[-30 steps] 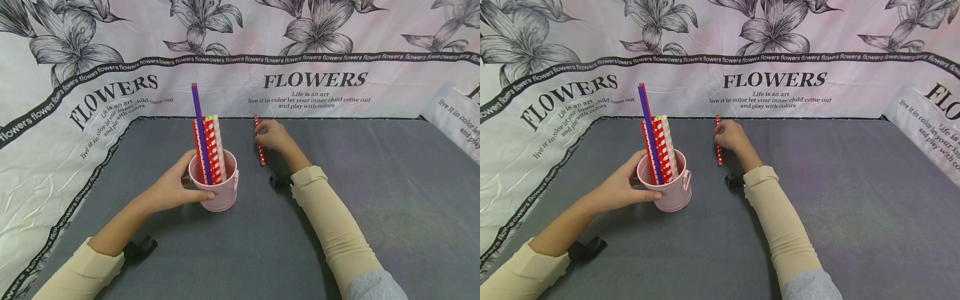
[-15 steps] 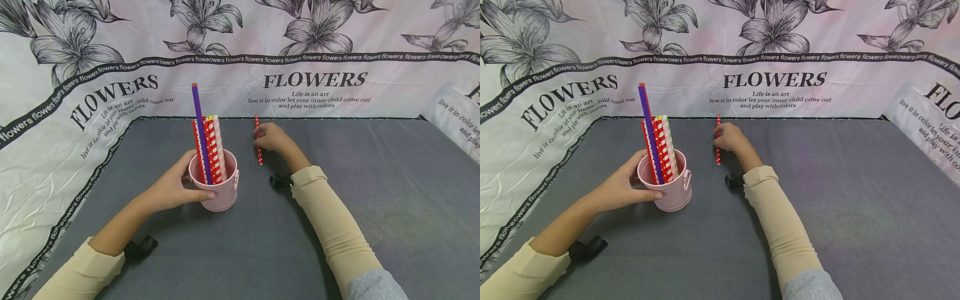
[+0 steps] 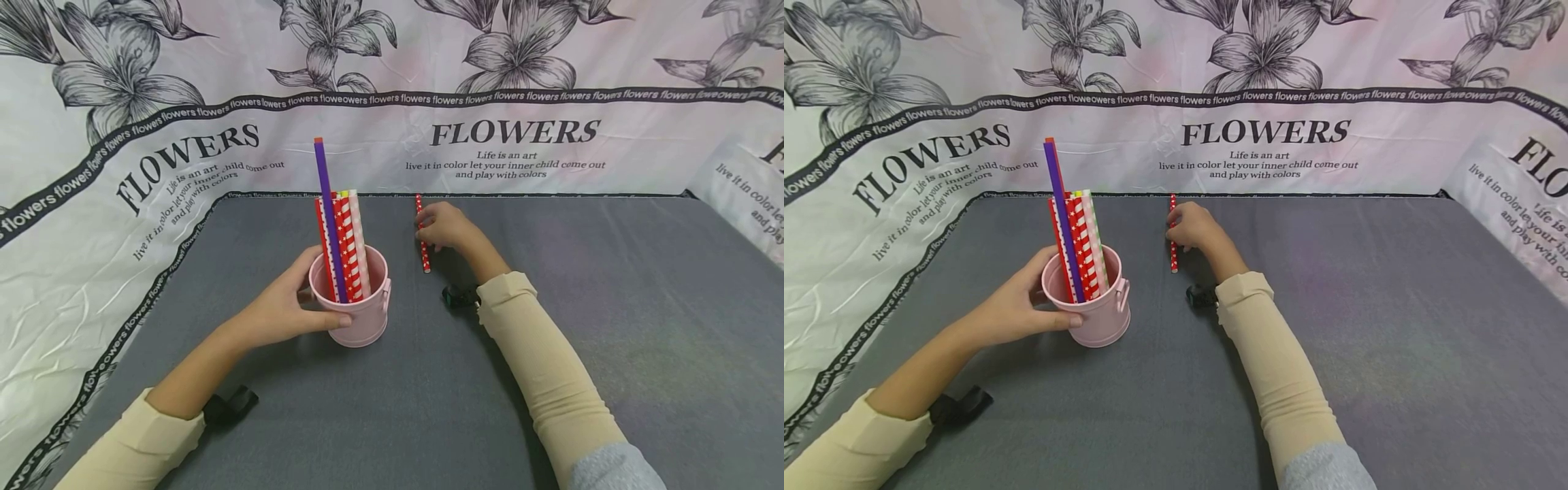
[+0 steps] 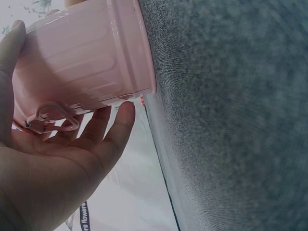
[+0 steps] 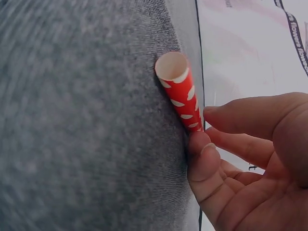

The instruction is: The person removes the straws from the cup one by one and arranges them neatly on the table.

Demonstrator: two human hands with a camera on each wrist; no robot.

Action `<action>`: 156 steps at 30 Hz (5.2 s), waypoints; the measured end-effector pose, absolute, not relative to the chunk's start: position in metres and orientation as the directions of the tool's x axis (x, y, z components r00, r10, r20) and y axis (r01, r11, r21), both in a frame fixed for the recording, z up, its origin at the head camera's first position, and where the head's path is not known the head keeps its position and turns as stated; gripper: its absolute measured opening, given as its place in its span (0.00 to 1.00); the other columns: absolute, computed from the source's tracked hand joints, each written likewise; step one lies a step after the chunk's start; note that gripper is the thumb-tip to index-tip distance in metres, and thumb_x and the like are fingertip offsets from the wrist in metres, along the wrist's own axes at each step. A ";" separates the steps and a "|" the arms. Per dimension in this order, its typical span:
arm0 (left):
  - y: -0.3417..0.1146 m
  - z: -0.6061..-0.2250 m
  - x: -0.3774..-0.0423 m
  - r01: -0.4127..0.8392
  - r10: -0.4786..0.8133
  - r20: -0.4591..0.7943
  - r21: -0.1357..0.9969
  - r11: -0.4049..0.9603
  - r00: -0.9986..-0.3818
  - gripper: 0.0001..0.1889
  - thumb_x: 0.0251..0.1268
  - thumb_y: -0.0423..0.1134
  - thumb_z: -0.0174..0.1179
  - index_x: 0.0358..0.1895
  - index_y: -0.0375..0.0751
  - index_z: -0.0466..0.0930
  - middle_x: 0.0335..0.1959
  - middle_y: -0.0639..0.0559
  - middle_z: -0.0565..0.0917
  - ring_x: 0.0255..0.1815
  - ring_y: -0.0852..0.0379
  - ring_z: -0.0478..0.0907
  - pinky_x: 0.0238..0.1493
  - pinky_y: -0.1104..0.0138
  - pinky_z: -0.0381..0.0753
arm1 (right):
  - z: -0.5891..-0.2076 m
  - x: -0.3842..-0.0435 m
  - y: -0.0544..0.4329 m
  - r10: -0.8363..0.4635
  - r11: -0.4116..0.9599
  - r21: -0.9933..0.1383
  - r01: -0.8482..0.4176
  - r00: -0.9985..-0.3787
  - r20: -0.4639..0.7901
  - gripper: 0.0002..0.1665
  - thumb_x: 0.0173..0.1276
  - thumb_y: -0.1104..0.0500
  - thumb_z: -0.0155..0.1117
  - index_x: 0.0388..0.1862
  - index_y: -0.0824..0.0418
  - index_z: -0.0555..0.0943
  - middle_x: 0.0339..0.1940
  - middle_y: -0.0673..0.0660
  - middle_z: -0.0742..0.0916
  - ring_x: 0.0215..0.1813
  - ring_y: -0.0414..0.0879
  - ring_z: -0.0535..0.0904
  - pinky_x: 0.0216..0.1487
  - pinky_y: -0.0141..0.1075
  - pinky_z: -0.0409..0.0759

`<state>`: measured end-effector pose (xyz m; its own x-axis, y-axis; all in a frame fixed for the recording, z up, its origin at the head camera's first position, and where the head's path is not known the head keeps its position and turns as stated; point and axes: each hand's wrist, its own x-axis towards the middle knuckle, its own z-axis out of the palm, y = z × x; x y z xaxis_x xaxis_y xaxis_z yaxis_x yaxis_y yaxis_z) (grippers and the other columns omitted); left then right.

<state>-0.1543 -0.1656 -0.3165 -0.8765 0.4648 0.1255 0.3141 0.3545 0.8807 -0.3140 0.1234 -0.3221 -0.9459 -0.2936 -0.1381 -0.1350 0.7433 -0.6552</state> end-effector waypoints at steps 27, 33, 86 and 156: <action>-0.166 -0.317 -0.156 0.301 0.466 0.113 0.887 0.351 -0.877 0.49 0.51 0.42 0.78 0.75 0.53 0.55 0.65 0.52 0.71 0.64 0.48 0.72 0.57 0.49 0.79 | -0.235 -0.244 0.084 -0.633 0.408 -0.795 -0.449 -0.767 0.109 0.13 0.70 0.59 0.65 0.49 0.64 0.85 0.44 0.55 0.88 0.44 0.51 0.82 0.50 0.45 0.81; -0.167 -0.318 -0.156 0.311 0.473 0.120 0.884 0.349 -0.873 0.51 0.52 0.42 0.78 0.76 0.53 0.53 0.66 0.52 0.71 0.64 0.48 0.71 0.58 0.49 0.79 | -0.240 -0.239 0.075 -0.677 0.349 -0.819 -0.456 -0.727 0.116 0.15 0.69 0.60 0.66 0.51 0.66 0.83 0.45 0.56 0.88 0.48 0.49 0.82 0.55 0.43 0.80; -0.165 -0.318 -0.154 0.315 0.463 0.123 0.876 0.366 -0.878 0.51 0.53 0.43 0.77 0.76 0.51 0.53 0.67 0.50 0.70 0.66 0.47 0.70 0.59 0.44 0.76 | -0.224 -0.204 0.061 -0.795 0.563 -0.529 -0.635 -0.591 -0.136 0.07 0.59 0.58 0.77 0.31 0.58 0.86 0.23 0.51 0.83 0.29 0.44 0.74 0.30 0.36 0.77; -0.164 -0.319 -0.154 0.301 0.442 0.111 0.872 0.386 -0.890 0.51 0.51 0.41 0.77 0.76 0.50 0.53 0.67 0.49 0.69 0.67 0.45 0.69 0.58 0.45 0.78 | -0.209 -0.249 0.145 -0.201 0.455 -0.813 -0.363 -0.932 0.303 0.26 0.73 0.58 0.62 0.69 0.59 0.73 0.36 0.62 0.86 0.29 0.48 0.79 0.31 0.36 0.77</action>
<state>-0.1537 -0.1645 -0.3192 -0.8898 0.4425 0.1115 0.3012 0.3861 0.8719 -0.2488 0.1447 -0.2089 -0.9316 -0.2009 0.3030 -0.3627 0.4550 -0.8133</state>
